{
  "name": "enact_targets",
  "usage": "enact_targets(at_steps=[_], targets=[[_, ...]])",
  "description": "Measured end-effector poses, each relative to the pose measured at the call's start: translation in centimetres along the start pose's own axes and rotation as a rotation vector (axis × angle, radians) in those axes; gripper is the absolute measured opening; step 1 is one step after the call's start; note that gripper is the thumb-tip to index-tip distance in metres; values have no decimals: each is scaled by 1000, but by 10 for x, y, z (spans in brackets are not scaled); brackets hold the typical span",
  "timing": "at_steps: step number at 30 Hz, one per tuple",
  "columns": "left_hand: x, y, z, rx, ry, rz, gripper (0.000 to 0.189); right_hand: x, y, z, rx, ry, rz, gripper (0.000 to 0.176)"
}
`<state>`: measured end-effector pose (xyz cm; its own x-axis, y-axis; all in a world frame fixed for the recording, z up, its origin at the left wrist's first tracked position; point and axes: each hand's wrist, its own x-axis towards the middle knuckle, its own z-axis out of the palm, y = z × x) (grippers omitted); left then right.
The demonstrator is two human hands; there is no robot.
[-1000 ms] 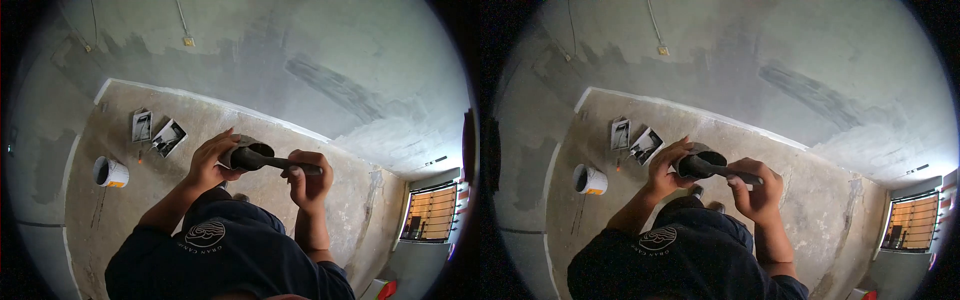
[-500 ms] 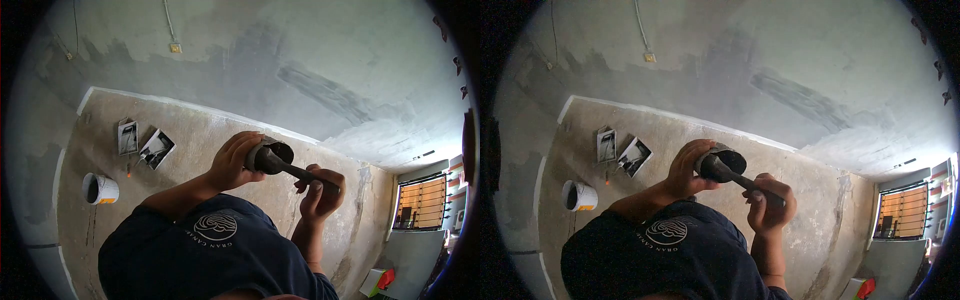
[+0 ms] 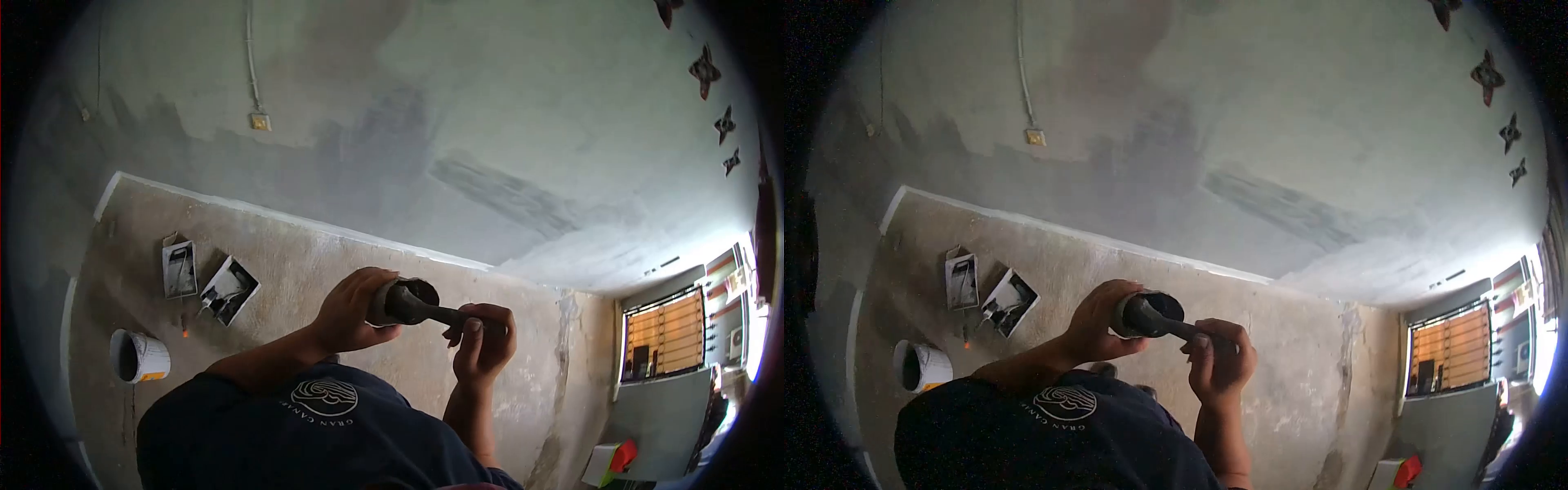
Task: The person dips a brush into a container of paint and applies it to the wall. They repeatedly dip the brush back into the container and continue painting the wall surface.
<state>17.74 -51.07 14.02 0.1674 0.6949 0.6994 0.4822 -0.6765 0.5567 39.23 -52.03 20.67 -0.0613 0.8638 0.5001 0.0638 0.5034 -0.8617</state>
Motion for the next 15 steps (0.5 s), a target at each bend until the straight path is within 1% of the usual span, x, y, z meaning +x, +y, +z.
enact_targets(at_steps=[2, 4, 5, 9, 11, 15], targets=[[2, -16, -10, -27, -39, -40, 85, 8, 6, 17, 18, 52, 26, 12], [-1, -12, -29, 8, -14, -15, 83, 3, -4, 29, 60, 51, 12, 13], [-8, -3, -39, 41, 12, 14, 80, -6, -10, 33, 96, 25, 14, 13], [-51, 34, -70, 125, 35, -21, 80, -44, -34, 48, 137, -46, 18, 14], [-67, 37, -75, 135, 13, -95, 87, -50, -37, 55, 130, -96, 14, 14], [-58, 28, -86, 105, 2, -119, 85, -34, -40, 67, 112, -98, 0, 13]])
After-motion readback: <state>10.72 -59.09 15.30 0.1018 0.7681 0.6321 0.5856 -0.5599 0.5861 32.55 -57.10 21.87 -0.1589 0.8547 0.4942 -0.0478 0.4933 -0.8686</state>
